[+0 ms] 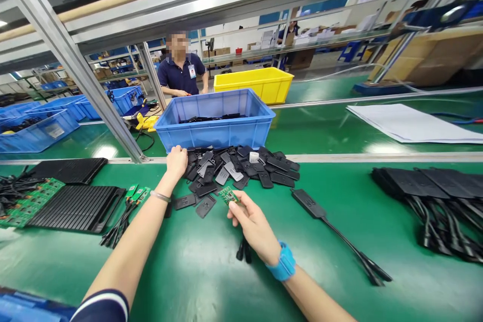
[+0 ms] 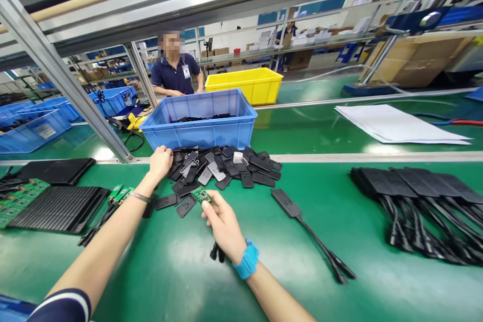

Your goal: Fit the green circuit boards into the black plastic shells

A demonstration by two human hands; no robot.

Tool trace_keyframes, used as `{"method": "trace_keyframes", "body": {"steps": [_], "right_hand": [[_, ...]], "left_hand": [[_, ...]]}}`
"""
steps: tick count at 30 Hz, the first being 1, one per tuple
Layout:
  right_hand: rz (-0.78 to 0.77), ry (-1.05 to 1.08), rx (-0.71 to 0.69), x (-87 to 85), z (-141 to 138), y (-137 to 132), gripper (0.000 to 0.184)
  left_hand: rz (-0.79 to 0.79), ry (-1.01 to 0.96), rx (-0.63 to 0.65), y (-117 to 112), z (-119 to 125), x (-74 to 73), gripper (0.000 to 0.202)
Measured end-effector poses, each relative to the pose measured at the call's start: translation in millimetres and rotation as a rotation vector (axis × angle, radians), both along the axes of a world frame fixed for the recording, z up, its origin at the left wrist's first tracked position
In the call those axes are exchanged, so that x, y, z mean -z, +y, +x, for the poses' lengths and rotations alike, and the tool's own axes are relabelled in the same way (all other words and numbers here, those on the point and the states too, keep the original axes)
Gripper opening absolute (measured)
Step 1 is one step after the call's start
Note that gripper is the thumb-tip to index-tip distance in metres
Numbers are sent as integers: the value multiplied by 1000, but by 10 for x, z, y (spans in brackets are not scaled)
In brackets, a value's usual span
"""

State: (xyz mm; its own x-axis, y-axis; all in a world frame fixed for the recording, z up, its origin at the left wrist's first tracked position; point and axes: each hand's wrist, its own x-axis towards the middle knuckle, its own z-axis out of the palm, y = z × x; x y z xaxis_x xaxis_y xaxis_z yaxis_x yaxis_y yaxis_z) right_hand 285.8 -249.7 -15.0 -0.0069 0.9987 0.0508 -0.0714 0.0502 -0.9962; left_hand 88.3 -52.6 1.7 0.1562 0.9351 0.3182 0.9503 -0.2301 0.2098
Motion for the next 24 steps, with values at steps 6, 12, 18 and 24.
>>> {"method": "trace_keyframes", "body": {"steps": [6,12,18,24], "right_hand": [[155,-294,143,23,48,16,39],[263,-499,130,37,48,-6,36],[302,-535,136,75,18,-37,22],[324,-556,175,58,50,-39,19]], "left_hand": [[93,-232,-21,-345,-11,-113,28],[-597,-1200,176,-1145,202,86,49],[-837,-1570,254,-1578,271,216,64],[-823,-1638,264,-1594,260,256,56]]}}
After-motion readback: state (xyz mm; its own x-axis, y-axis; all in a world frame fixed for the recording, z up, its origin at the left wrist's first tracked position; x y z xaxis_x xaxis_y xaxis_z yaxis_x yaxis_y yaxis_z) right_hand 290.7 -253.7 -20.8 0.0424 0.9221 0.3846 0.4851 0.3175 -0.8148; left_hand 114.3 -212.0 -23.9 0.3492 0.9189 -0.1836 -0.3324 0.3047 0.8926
